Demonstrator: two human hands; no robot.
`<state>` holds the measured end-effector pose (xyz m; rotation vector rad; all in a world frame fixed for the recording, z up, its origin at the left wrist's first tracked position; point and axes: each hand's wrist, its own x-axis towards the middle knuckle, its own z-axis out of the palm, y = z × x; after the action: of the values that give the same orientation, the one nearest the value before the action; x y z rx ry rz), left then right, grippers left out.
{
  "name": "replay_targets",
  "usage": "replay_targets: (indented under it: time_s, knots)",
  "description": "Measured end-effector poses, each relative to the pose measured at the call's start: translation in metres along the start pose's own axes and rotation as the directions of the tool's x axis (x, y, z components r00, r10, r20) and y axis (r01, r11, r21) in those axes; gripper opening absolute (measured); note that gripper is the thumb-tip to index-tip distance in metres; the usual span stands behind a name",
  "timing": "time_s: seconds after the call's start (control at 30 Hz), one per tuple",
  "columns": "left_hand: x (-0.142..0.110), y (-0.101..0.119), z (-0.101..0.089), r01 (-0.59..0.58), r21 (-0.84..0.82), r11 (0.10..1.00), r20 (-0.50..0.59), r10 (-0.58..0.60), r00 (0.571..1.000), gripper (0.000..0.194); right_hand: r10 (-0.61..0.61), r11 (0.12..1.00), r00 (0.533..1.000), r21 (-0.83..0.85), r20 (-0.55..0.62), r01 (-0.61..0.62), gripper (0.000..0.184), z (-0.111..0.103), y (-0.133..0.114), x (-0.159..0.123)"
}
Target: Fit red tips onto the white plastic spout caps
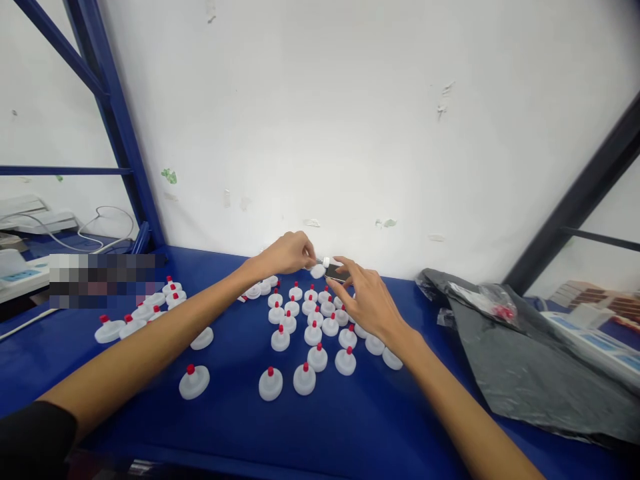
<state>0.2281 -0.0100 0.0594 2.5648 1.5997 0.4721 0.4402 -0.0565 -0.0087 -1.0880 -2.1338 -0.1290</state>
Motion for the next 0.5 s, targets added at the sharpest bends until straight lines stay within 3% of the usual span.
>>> replay_targets:
  time_s: [0.1,0.2,0.33,0.4,0.5]
  knots:
    - [-0.004,0.014,-0.006,-0.123,-0.402,0.907,0.054,0.157,0.986,0.018,-0.015,1.000,1.000,-0.014,-0.011,0.014,0.041,0.000,-0.002,0.001]
    - [-0.006,0.017,-0.006,-0.137,-0.488,0.862,0.082,0.202,0.976,0.023,-0.025,0.999,0.999,-0.039,-0.029,0.024,0.029,-0.001,-0.003,0.002]
    - [-0.004,0.001,0.002,0.012,-0.040,0.999,0.020,-0.011,1.000,0.028,-0.020,0.998,0.999,-0.062,-0.049,0.017,0.022,-0.003,-0.003,0.003]
    - [-0.002,-0.012,0.008,0.119,0.148,0.982,-0.039,-0.115,0.993,0.021,-0.016,0.998,0.999,-0.067,-0.049,0.012,0.020,-0.004,-0.003,0.003]
    - [-0.002,-0.026,0.019,0.175,0.216,0.961,0.013,-0.182,0.983,0.023,-0.016,0.997,0.999,-0.071,-0.039,0.013,0.018,-0.004,-0.003,0.002]
